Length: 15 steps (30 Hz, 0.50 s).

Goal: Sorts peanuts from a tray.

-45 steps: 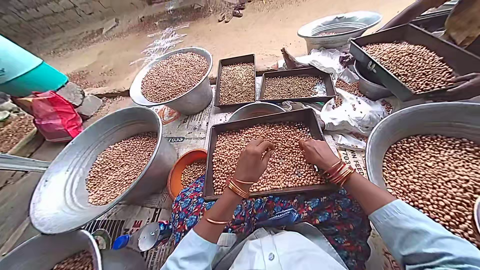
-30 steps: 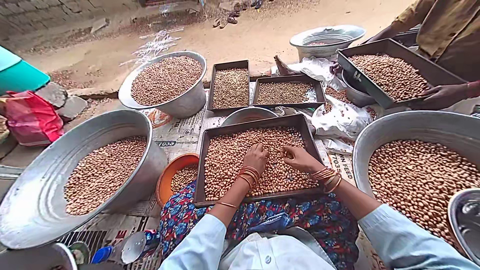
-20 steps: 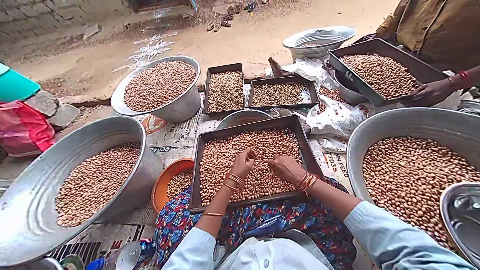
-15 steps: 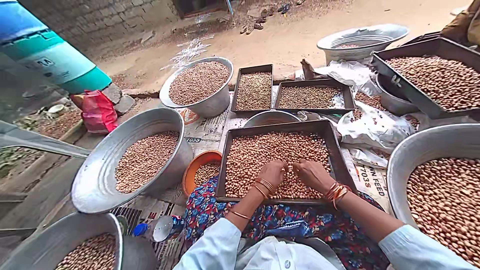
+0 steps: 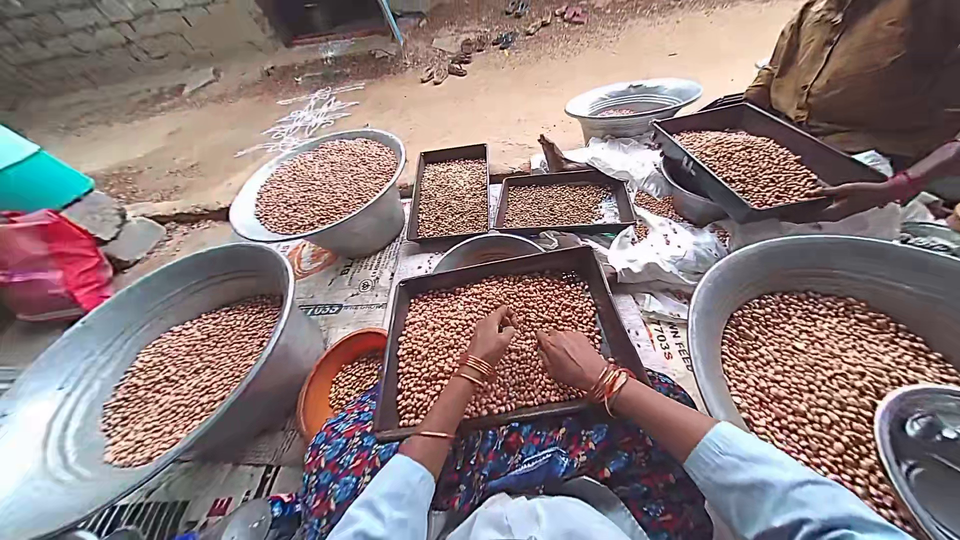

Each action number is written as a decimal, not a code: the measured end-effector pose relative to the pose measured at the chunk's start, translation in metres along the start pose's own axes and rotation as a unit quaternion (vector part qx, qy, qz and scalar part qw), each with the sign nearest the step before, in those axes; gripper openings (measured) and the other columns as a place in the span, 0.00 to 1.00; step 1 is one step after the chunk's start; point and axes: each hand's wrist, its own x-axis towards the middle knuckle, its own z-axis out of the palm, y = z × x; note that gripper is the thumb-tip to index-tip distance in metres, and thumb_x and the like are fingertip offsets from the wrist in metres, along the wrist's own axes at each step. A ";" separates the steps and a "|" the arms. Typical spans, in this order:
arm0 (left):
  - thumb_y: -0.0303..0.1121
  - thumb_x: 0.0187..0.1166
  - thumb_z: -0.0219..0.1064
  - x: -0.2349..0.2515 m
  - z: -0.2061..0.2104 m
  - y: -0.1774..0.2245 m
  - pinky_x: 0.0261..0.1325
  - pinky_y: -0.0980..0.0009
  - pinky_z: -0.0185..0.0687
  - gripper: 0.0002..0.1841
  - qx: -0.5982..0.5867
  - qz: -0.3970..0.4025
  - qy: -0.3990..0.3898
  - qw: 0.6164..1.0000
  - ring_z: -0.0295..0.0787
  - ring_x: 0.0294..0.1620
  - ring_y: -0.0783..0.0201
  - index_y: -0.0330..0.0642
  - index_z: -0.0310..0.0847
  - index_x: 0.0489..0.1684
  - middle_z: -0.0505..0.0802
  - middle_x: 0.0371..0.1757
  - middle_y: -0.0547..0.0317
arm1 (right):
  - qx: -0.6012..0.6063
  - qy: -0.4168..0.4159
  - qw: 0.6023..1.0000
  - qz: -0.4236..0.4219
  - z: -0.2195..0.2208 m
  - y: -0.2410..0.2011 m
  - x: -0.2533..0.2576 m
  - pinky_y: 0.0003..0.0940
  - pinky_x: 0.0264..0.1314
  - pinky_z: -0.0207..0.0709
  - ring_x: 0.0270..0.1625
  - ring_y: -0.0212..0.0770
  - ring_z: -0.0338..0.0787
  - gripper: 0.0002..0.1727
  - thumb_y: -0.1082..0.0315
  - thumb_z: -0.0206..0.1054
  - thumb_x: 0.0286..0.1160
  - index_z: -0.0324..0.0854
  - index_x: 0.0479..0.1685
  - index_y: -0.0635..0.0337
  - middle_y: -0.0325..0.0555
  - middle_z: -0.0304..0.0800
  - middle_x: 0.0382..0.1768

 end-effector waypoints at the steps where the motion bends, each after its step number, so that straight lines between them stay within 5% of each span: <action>1: 0.30 0.83 0.56 0.005 -0.004 0.003 0.62 0.52 0.81 0.17 0.010 -0.009 0.009 1.000 0.89 0.52 0.52 0.36 0.80 0.67 0.91 0.52 0.44 | -0.004 -0.001 1.000 0.001 0.000 -0.002 0.001 0.63 0.54 0.79 0.56 0.66 0.91 0.19 0.62 0.52 0.88 0.77 0.64 0.68 0.66 0.89 0.51; 4: 0.35 0.86 0.62 0.019 0.001 0.013 0.61 0.51 0.82 0.16 0.101 0.008 0.034 0.994 0.89 0.48 0.50 0.41 0.85 0.65 0.92 0.47 0.45 | -0.004 -0.005 1.000 -0.007 0.001 -0.001 0.006 0.64 0.54 0.79 0.56 0.65 0.91 0.19 0.60 0.53 0.87 0.78 0.63 0.66 0.65 0.90 0.51; 7: 0.36 0.88 0.60 0.029 0.015 0.022 0.76 0.50 0.77 0.18 0.190 0.026 0.016 0.981 0.88 0.70 0.49 0.43 0.85 0.70 0.91 0.67 0.46 | 0.008 -0.021 1.000 -0.004 0.002 0.000 0.001 0.65 0.56 0.78 0.58 0.67 0.90 0.22 0.58 0.54 0.88 0.78 0.66 0.67 0.66 0.89 0.51; 9: 0.37 0.88 0.60 0.034 0.022 0.024 0.77 0.48 0.77 0.18 0.229 0.024 -0.004 0.973 0.85 0.74 0.47 0.43 0.84 0.70 0.89 0.70 0.45 | 0.008 -0.026 1.000 -0.006 0.003 0.001 -0.002 0.65 0.56 0.78 0.57 0.67 0.90 0.21 0.59 0.55 0.87 0.78 0.64 0.68 0.67 0.89 0.51; 12: 0.37 0.86 0.61 0.035 0.019 0.019 0.75 0.49 0.78 0.17 0.199 0.010 -0.005 0.980 0.88 0.70 0.48 0.40 0.86 0.66 0.92 0.65 0.44 | 0.039 -0.039 0.998 -0.017 -0.002 0.004 0.001 0.66 0.57 0.78 0.59 0.65 0.90 0.22 0.56 0.60 0.84 0.81 0.62 0.66 0.65 0.90 0.51; 15: 0.31 0.83 0.57 0.038 0.011 0.014 0.62 0.51 0.81 0.16 0.030 -0.009 0.033 0.999 0.90 0.52 0.51 0.35 0.84 0.61 0.92 0.50 0.43 | 0.190 -0.010 0.982 -0.018 -0.018 0.021 0.003 0.59 0.56 0.78 0.50 0.56 0.89 0.21 0.54 0.65 0.81 0.85 0.58 0.63 0.58 0.90 0.44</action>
